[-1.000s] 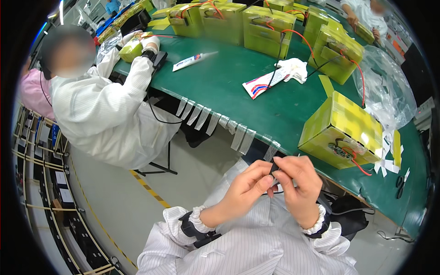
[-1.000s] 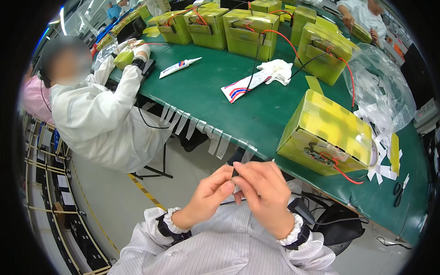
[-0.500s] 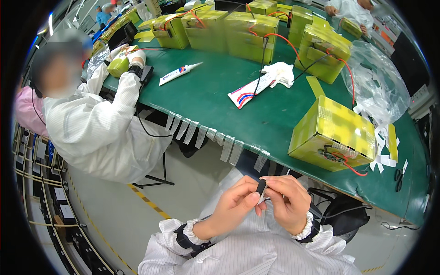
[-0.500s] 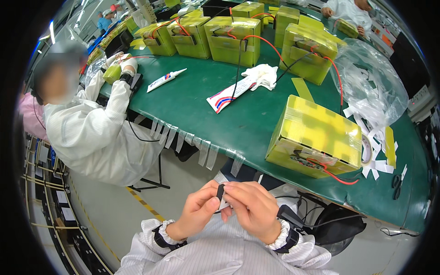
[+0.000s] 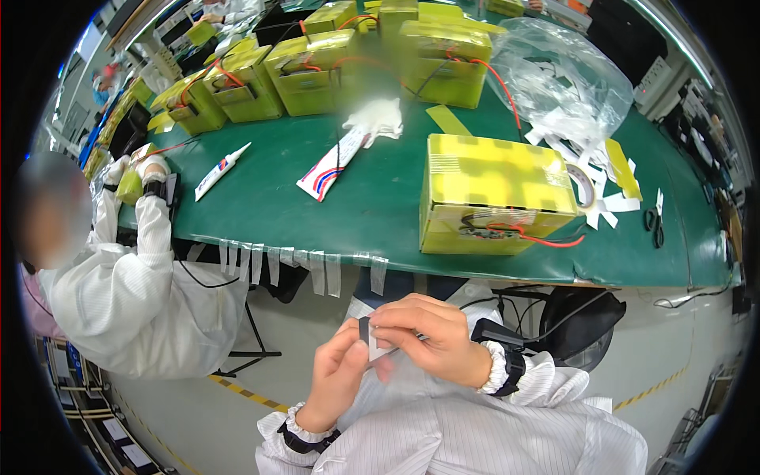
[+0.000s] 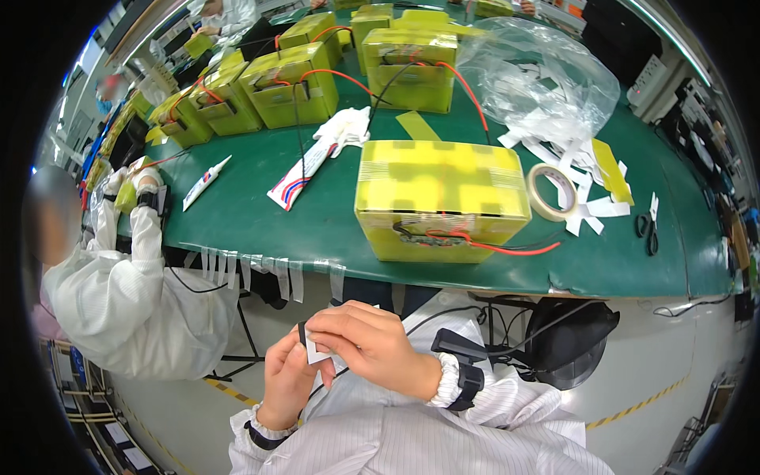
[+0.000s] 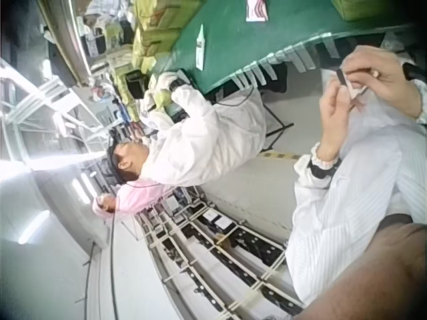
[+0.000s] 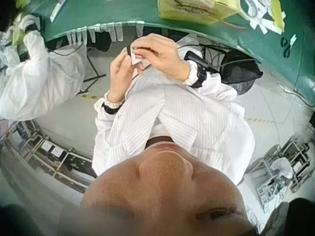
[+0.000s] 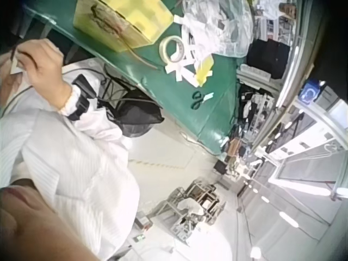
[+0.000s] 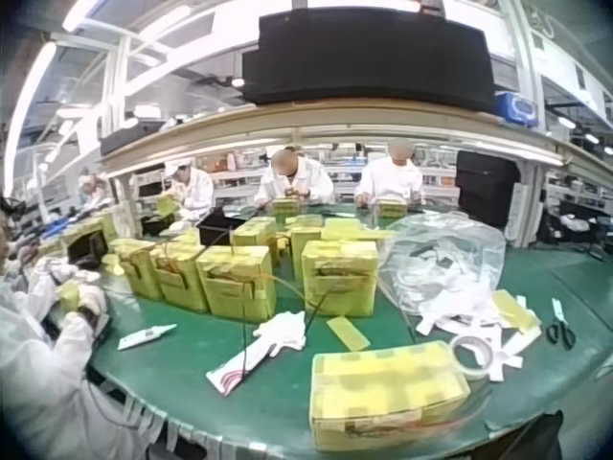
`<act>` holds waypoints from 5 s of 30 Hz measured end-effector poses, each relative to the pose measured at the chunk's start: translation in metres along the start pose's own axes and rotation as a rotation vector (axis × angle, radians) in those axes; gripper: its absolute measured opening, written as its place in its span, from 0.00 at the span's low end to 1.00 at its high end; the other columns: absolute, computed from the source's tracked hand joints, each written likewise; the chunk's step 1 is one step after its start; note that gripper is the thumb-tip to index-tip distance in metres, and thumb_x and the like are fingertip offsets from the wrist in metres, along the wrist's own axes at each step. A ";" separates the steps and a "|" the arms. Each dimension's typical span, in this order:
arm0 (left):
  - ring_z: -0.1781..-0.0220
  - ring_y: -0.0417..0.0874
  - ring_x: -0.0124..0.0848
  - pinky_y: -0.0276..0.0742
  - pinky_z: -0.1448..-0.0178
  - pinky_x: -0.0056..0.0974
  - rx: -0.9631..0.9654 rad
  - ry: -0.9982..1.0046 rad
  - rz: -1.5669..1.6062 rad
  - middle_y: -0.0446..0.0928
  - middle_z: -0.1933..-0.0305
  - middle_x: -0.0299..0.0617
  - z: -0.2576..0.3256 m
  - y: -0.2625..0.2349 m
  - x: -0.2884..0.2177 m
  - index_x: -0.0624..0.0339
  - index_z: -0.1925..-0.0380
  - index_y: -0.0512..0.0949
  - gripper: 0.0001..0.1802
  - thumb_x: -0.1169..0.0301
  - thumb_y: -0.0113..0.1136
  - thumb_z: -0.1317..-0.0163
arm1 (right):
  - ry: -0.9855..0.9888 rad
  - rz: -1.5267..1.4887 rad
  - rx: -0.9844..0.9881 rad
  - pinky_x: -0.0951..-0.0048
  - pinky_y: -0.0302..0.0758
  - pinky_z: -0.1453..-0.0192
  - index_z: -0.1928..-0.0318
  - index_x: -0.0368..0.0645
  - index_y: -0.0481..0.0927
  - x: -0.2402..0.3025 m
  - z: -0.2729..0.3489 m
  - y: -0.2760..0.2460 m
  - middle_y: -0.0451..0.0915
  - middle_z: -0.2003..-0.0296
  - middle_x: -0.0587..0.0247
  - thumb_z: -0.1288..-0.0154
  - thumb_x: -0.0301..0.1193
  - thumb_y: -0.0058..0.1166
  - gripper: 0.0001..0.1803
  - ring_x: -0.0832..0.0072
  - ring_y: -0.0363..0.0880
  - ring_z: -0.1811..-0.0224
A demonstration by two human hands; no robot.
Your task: The person assembles electronic components onto a large battery pack by taping insulated tubes with adhesive tape, positioning a circuit board, and securing wires. The adhesive tape is cut with scissors.
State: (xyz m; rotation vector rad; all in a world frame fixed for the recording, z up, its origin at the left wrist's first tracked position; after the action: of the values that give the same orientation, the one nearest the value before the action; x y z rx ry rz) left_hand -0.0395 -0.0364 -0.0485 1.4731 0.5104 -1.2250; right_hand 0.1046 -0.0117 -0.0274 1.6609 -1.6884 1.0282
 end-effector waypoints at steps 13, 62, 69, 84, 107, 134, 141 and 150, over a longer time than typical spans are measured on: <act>0.66 0.74 0.31 0.74 0.68 0.32 -0.018 0.017 -0.039 0.65 0.58 0.42 0.003 0.006 0.000 0.74 0.60 0.70 0.18 0.65 0.44 0.35 | 0.074 -0.095 0.030 0.75 0.71 0.70 0.65 0.36 0.78 0.000 0.004 -0.003 0.78 0.75 0.62 0.52 0.18 0.56 0.10 0.72 0.75 0.75; 0.73 0.72 0.22 0.67 0.72 0.26 -0.035 -0.037 -0.108 0.61 0.68 0.36 0.009 0.013 0.012 0.70 0.66 0.73 0.14 0.68 0.42 0.35 | 0.418 -0.518 -0.063 0.84 0.70 0.73 0.68 0.33 0.73 -0.022 0.032 0.009 0.74 0.73 0.63 0.43 0.15 0.48 0.04 0.84 0.72 0.77; 0.71 0.72 0.21 0.69 0.71 0.25 -0.051 0.117 -0.187 0.61 0.66 0.37 0.012 0.012 -0.001 0.69 0.65 0.74 0.14 0.67 0.44 0.35 | 0.132 -0.450 0.048 0.83 0.72 0.70 0.65 0.33 0.71 -0.016 0.022 0.014 0.74 0.68 0.57 0.45 0.14 0.50 0.07 0.80 0.73 0.71; 0.70 0.72 0.22 0.70 0.70 0.24 -0.056 0.291 -0.326 0.63 0.64 0.40 0.010 0.010 -0.002 0.69 0.64 0.74 0.12 0.69 0.49 0.38 | 0.144 -0.354 0.004 0.77 0.71 0.66 0.68 0.34 0.76 -0.009 0.013 0.005 0.77 0.68 0.56 0.51 0.14 0.53 0.08 0.71 0.74 0.67; 0.69 0.75 0.28 0.72 0.67 0.31 -0.071 0.230 0.283 0.73 0.65 0.44 0.024 -0.009 -0.042 0.71 0.56 0.70 0.21 0.61 0.39 0.32 | -0.312 0.165 0.398 0.76 0.70 0.71 0.66 0.37 0.78 0.063 -0.053 0.022 0.76 0.70 0.59 0.59 0.13 0.56 0.14 0.69 0.74 0.73; 0.82 0.67 0.26 0.64 0.78 0.27 -0.027 -0.084 0.635 0.72 0.68 0.45 0.006 -0.008 -0.031 0.68 0.66 0.71 0.21 0.60 0.35 0.32 | 0.092 -0.735 0.046 0.82 0.62 0.92 0.70 0.43 0.57 0.055 -0.013 -0.108 0.68 0.86 0.62 0.37 0.28 0.48 0.12 0.79 0.67 0.85; 0.90 0.68 0.29 0.67 0.87 0.27 0.011 0.206 0.468 0.63 0.69 0.49 0.027 -0.021 -0.038 0.70 0.73 0.70 0.22 0.60 0.36 0.34 | -0.259 0.050 -0.755 0.89 0.57 0.82 0.58 0.38 0.67 0.084 -0.031 -0.281 0.73 0.75 0.63 0.36 0.25 0.45 0.07 0.87 0.59 0.82; 0.92 0.63 0.25 0.62 0.91 0.24 0.024 0.470 -0.341 0.64 0.68 0.47 0.021 0.009 -0.063 0.71 0.67 0.69 0.12 0.69 0.44 0.37 | 0.209 0.482 -0.853 0.83 0.71 0.76 0.61 0.35 0.76 -0.063 -0.033 -0.475 0.78 0.71 0.62 0.41 0.27 0.52 0.10 0.80 0.75 0.77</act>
State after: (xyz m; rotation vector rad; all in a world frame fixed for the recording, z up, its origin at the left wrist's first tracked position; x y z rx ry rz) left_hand -0.0644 -0.0393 0.0134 1.7508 1.1019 -1.1388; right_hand 0.5750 0.0784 0.0052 0.6018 -2.0171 0.5013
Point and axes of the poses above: each hand's wrist, its own z-axis away from the middle knuckle, its own y-axis out of the palm, x = y × z, the point moved 3 cm from there along -z, towards the middle knuckle
